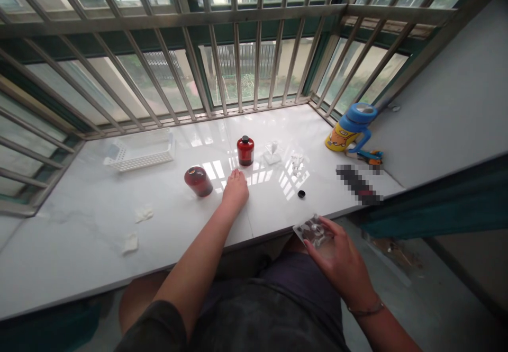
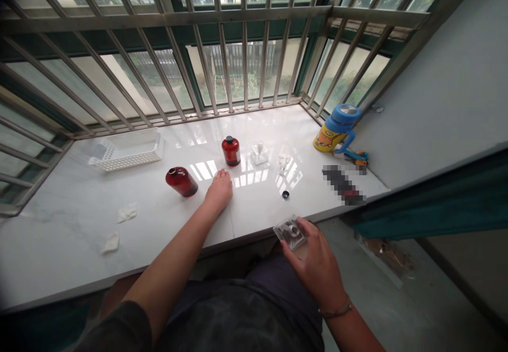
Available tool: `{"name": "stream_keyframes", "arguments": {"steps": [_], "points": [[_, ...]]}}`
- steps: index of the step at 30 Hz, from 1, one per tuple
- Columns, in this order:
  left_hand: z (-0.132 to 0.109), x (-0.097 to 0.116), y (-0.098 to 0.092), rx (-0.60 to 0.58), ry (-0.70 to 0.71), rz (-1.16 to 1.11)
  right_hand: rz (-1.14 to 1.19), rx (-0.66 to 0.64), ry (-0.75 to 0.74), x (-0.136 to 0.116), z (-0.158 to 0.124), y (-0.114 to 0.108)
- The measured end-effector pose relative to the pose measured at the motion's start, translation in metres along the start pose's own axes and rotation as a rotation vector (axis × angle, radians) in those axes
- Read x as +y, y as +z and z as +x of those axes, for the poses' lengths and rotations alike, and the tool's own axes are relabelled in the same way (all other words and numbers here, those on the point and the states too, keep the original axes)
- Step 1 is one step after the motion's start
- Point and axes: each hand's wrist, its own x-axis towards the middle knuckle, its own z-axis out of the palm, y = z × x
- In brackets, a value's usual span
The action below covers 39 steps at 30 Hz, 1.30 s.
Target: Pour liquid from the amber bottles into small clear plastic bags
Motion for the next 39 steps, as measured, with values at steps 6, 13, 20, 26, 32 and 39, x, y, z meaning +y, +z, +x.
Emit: {"name": "stream_keyframes", "arguments": {"steps": [6, 13, 20, 26, 32, 39], "points": [[-0.022, 0.039, 0.003, -0.147, 0.269, -0.049, 0.002, -0.012, -0.017, -0.002, 0.006, 0.003], [-0.078, 0.056, -0.003, -0.248, 0.415, -0.049, 0.027, -0.013, -0.020, -0.003, 0.004, 0.008], [-0.180, 0.004, -0.010, -0.199, 0.498, -0.039, 0.031, -0.023, -0.040, -0.001, 0.002, 0.013], [-0.184, -0.024, -0.009, -0.095, 0.292, 0.041, 0.033, -0.036, -0.075, -0.006, 0.004, 0.019], [-0.100, -0.012, -0.010, -0.025, 0.070, 0.076, 0.018, -0.038, -0.098, -0.008, 0.002, 0.015], [-0.104, 0.037, 0.003, -0.057, 0.282, 0.027, 0.030, -0.039, -0.076, -0.007, -0.004, 0.011]]}}
